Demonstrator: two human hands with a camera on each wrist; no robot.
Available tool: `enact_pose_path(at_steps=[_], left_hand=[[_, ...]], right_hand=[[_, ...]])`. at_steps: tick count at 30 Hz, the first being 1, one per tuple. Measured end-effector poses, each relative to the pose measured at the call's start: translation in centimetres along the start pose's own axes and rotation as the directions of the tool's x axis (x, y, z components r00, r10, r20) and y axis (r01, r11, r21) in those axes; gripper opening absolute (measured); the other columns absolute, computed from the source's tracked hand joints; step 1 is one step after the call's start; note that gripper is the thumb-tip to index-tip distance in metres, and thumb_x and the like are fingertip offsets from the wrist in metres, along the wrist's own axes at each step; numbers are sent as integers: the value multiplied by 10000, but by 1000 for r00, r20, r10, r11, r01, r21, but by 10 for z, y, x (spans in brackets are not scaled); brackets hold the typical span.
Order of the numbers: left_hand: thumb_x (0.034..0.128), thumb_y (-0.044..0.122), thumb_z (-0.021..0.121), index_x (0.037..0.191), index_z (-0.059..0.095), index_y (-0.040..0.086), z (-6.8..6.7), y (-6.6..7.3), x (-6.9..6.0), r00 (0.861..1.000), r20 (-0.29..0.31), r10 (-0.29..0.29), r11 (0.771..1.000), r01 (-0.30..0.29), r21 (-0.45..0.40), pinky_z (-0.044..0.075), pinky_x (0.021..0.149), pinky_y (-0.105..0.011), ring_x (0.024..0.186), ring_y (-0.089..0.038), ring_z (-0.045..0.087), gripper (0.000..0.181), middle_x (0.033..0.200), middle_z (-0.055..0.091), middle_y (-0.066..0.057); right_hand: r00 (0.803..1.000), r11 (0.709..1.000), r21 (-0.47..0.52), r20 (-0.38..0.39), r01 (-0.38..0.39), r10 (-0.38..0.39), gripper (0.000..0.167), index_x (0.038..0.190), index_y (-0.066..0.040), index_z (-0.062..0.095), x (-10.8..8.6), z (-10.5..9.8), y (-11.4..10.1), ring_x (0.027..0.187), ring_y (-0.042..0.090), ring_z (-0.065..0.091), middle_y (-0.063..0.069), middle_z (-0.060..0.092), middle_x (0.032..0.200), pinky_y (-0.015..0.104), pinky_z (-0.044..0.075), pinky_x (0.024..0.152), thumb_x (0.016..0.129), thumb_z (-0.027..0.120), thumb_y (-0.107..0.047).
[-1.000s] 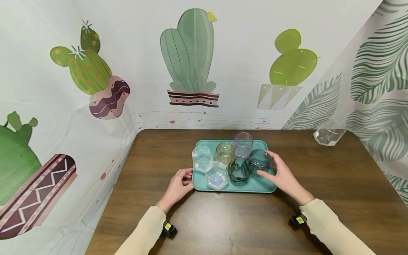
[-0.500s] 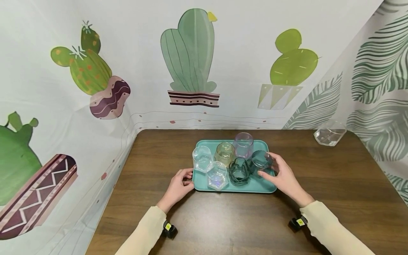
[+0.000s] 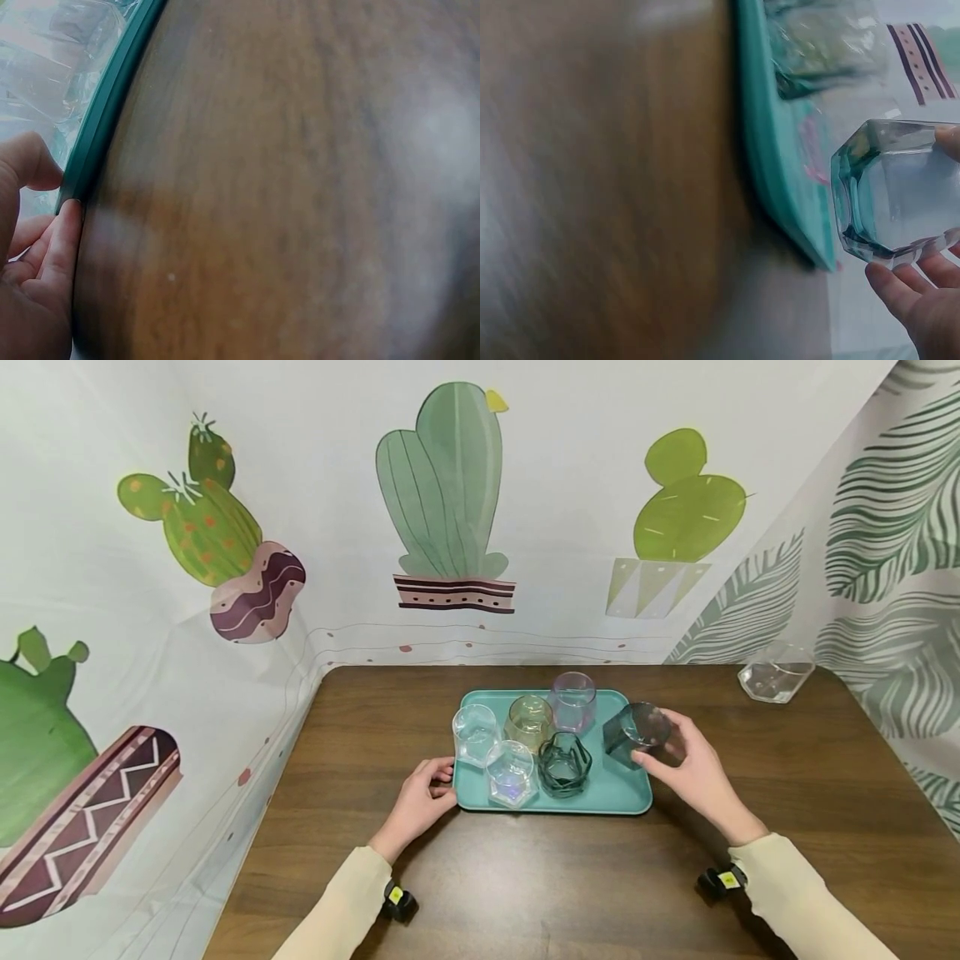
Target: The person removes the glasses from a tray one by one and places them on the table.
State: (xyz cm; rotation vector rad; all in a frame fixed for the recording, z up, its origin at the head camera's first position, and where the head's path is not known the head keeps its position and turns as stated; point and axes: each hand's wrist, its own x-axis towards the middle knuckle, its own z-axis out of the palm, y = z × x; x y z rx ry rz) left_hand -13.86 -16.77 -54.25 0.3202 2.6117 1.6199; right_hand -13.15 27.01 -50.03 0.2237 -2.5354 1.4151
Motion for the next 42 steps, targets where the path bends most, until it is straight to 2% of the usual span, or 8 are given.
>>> enact_pose_path(at_steps=[5,16,19,24,30,35,38,42], left_hand=[[796,-78,667,1319,638,-38,0,1,0,1000,0,4,1000,-4,-7,609,843,-229,1049,-260,616,526,1113,623,-121],[788,-42,661,1297,628,-84,-1,0,1,996,-20,81,997,-81,19,620,826,-246,1010,-239,626,511,1100,623,-148],[793,-50,665,1303,630,-73,0,0,2,998,-16,61,998,-60,13,615,832,-233,1021,-243,625,512,1107,623,-135],[806,-66,675,1318,632,-51,1,1,2,1000,-9,21,1000,-21,9,609,847,-230,1048,-262,626,514,1121,624,-128],[809,-63,678,1320,633,-45,0,3,0,1000,-6,12,1000,-12,16,607,848,-226,1051,-259,626,514,1122,623,-126],[809,-65,679,1319,634,-42,0,3,0,1000,-9,11,1000,-11,15,607,849,-224,1052,-262,626,512,1122,621,-123],[811,-65,678,1320,634,-40,1,3,0,1000,-7,9,1000,-9,16,609,853,-234,1055,-265,625,511,1124,621,-123],[812,-63,684,1324,636,-31,1,3,0,1000,-4,5,1000,-5,20,610,855,-238,1058,-263,623,515,1123,621,-116]], right_hand=[[999,1000,-8,-52,1,-1,719,1475,2,466,5,-18,2,1193,-128,465,228,572,1372,-4,391,927,867,839,-88],[989,992,-97,-131,-75,62,770,1530,-1,410,23,-56,12,1130,-159,433,216,532,1395,-19,378,873,905,816,-195],[983,986,-120,-156,-120,101,784,1550,-13,397,29,-64,17,1206,-21,510,233,524,1420,-10,397,876,919,801,-245],[967,967,-150,-185,-205,176,842,1572,25,331,39,-75,26,1301,424,506,302,487,1444,104,473,977,937,769,-313],[958,957,-172,-209,-232,195,879,1584,45,287,51,-83,36,1316,497,495,338,463,1454,245,507,1044,946,743,-352],[955,955,-161,-201,-250,217,936,1617,53,194,63,-88,45,1388,544,414,367,369,1521,670,420,1081,971,699,-398],[947,950,-165,-229,-264,223,931,1615,49,208,69,-89,51,1375,537,427,362,376,1513,637,434,1091,968,695,-410],[931,943,-174,-283,-285,229,881,1589,37,288,73,-88,59,1334,486,476,324,435,1472,336,487,1014,954,712,-402]])
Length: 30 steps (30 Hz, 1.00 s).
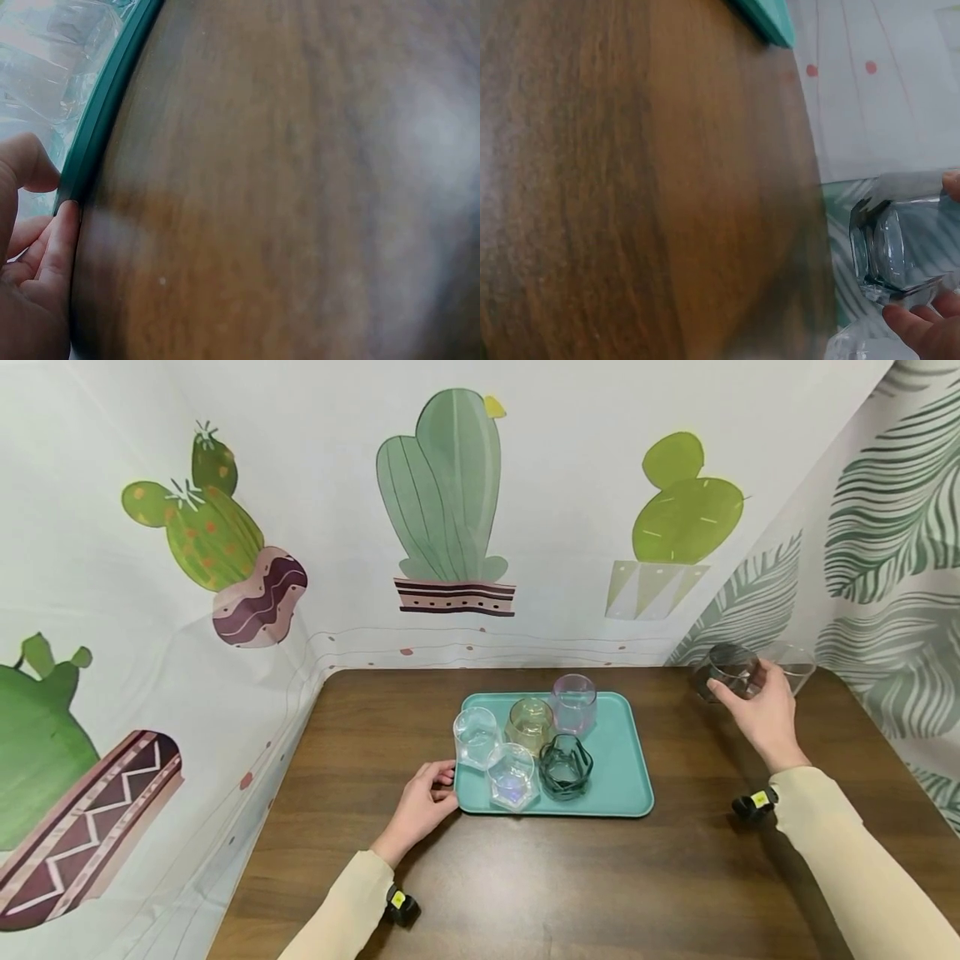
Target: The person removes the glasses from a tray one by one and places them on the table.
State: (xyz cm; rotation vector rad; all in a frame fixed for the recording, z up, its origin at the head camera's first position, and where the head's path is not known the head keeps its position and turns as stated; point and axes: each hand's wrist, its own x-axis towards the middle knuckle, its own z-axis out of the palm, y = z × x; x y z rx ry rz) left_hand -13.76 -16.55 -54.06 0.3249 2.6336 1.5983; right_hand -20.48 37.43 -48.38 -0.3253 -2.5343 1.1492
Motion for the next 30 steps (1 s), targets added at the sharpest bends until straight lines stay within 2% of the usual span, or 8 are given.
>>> enact_pose_path(at_steps=[1,3,6,8,16,24,30], left_hand=[[811,-63,686,1324,637,-30,0,0,0,1000,0,0,1000,0,1,610,855,-238,1058,-263,622,516,1122,620,-115],[809,-62,689,1323,638,-29,0,0,0,1000,2,0,1000,0,-1,609,853,-236,1057,-265,619,517,1120,619,-116],[810,-59,690,1319,640,-29,1,1,0,1000,4,-1,1000,1,0,607,850,-227,1055,-262,615,513,1120,617,-120],[810,-58,689,1320,641,-26,1,1,0,1000,5,-5,1000,5,-1,603,849,-216,1057,-257,614,513,1123,617,-120],[807,-58,679,1323,636,-30,1,2,0,1000,6,4,1000,-4,11,606,846,-226,1054,-262,614,519,1133,618,-129],[813,-66,677,1328,629,-36,0,4,-1,1000,14,-7,1000,7,19,615,855,-264,1057,-263,609,518,1144,614,-136],[818,-70,675,1330,629,-31,-1,4,0,1000,14,-18,1000,18,21,614,863,-265,1065,-265,609,516,1152,612,-137]], right_hand=[[1000,1000,-5,-11,-6,6,871,1584,35,299,1,1,2,1323,475,482,316,446,1460,309,475,972,954,710,-403],[999,1000,-5,-31,-15,15,845,1568,41,322,2,4,4,1302,468,485,316,460,1435,343,459,954,955,709,-393],[998,1000,1,-58,-27,27,808,1545,55,348,5,8,8,1282,476,476,325,468,1409,528,424,1027,959,706,-371],[997,1000,8,-78,-26,27,778,1520,70,378,7,10,11,1270,492,478,337,481,1390,605,373,1067,956,716,-346],[996,999,11,-84,-43,44,772,1504,82,393,12,17,20,1327,528,432,375,510,1385,639,304,1141,953,728,-342],[994,999,8,-106,-42,42,744,1476,84,430,10,22,22,1267,526,481,370,535,1345,638,372,1086,947,734,-341],[992,999,-32,-124,-15,11,684,1381,110,508,10,24,20,1259,512,421,346,548,1214,630,326,1072,934,748,-349]])
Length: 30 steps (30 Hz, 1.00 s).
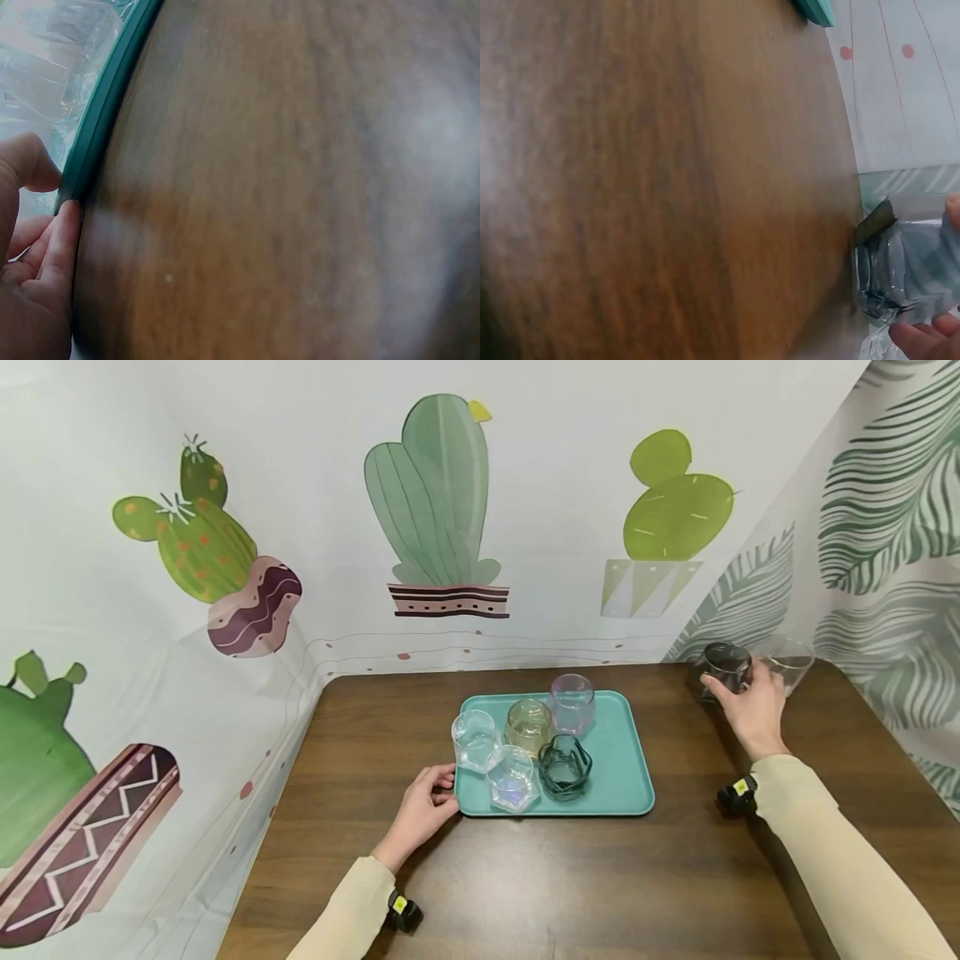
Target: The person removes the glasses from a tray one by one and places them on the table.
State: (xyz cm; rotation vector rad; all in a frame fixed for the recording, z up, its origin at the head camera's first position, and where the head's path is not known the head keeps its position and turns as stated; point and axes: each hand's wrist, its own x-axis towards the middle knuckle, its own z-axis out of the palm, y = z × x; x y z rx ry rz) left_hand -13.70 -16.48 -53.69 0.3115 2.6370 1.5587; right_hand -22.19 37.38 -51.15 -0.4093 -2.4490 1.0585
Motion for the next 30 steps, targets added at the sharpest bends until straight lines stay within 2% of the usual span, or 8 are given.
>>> enact_pose_path(at_steps=[3,10,17,30], left_hand=[[817,-70,677,1329,630,-28,0,-1,0,1000,-4,1,1000,-1,0,615,865,-277,1065,-269,610,516,1156,613,-140],[825,-62,681,1328,634,-21,0,-2,1,1000,-7,1,1000,-1,3,618,867,-302,1063,-271,611,507,1155,615,-137],[821,-65,680,1332,630,-27,1,-3,0,1000,-5,8,1000,-8,1,617,865,-292,1066,-274,610,515,1156,615,-138],[823,-61,683,1330,630,-28,1,-3,1,1000,-5,15,1000,-15,1,618,870,-301,1063,-273,611,512,1156,617,-136]], right_hand=[[1000,1000,-6,-16,0,0,669,1362,113,520,-1,1,-2,1253,493,414,335,548,1196,615,320,1068,924,762,-332],[997,998,19,-56,-57,58,743,1415,97,419,-5,2,-4,1210,499,455,334,479,1315,595,364,1047,914,776,-320],[993,998,-14,-98,-64,63,740,1388,109,429,-6,3,-3,1203,478,405,339,440,1282,615,369,1009,902,778,-328],[992,997,-21,-105,-73,71,740,1417,86,410,-3,4,-2,1234,475,402,327,440,1321,620,368,1040,918,763,-330]])
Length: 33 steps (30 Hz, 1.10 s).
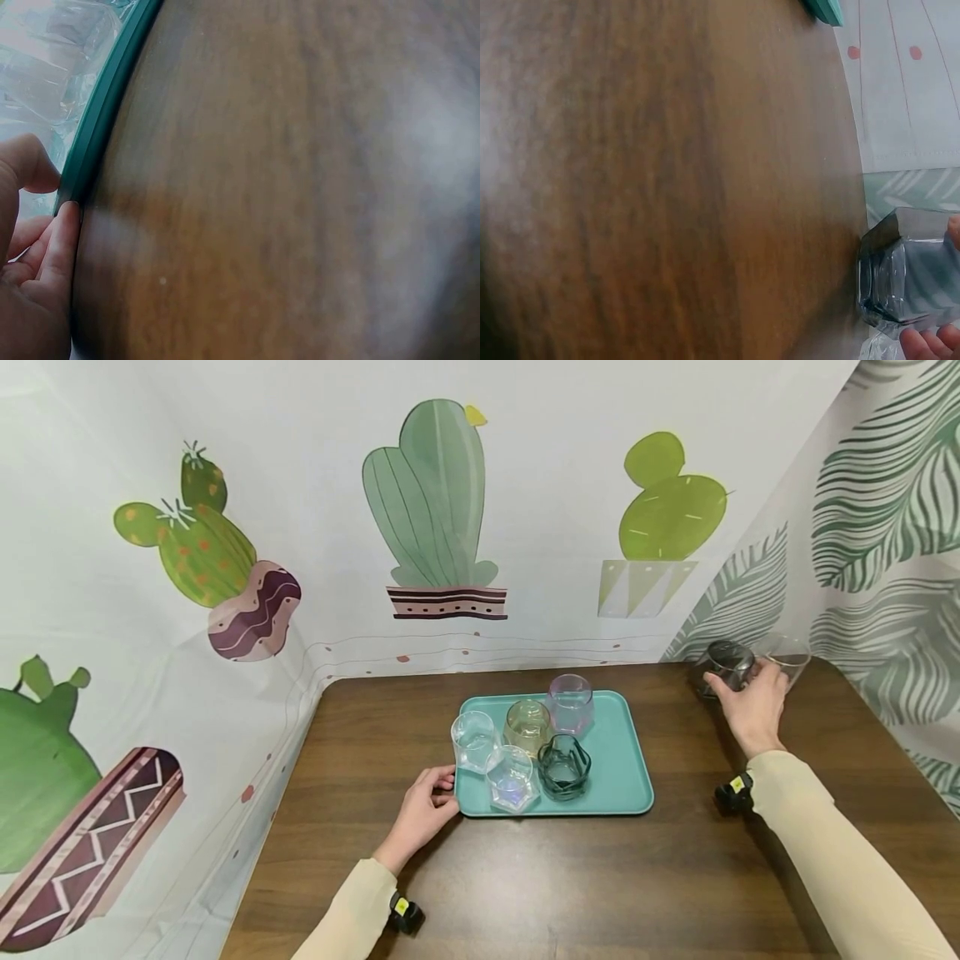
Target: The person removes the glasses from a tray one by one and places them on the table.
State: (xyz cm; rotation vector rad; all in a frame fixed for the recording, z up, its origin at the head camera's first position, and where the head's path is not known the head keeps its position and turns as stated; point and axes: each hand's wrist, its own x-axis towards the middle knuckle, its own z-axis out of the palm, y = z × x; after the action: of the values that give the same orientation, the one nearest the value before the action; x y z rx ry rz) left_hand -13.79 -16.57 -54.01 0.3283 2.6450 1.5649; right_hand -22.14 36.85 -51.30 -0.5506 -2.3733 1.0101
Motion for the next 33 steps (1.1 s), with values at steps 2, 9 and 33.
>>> enact_pose_path(at_steps=[2,9,33], left_hand=[[821,-63,680,1330,629,-31,0,0,0,1000,-1,0,1000,0,0,618,870,-297,1064,-273,612,512,1156,616,-137],[820,-66,673,1328,629,-35,0,1,-1,1000,-3,1,1000,-1,-1,618,867,-288,1064,-274,612,510,1153,614,-139],[822,-54,667,1339,624,-31,-1,3,-2,1000,-1,-8,1000,8,1,614,871,-280,1068,-273,611,520,1164,614,-143]], right_hand=[[1000,1000,0,-1,2,-2,741,1426,83,407,0,0,0,1241,484,409,331,450,1323,623,364,1052,919,760,-327],[1000,1000,7,-2,6,-6,731,1434,79,403,0,0,0,1241,491,425,333,459,1332,622,369,1048,922,752,-308],[995,992,84,-18,95,-94,639,1472,47,396,-33,-25,-30,1085,265,483,262,479,1317,76,366,795,970,670,-238]])
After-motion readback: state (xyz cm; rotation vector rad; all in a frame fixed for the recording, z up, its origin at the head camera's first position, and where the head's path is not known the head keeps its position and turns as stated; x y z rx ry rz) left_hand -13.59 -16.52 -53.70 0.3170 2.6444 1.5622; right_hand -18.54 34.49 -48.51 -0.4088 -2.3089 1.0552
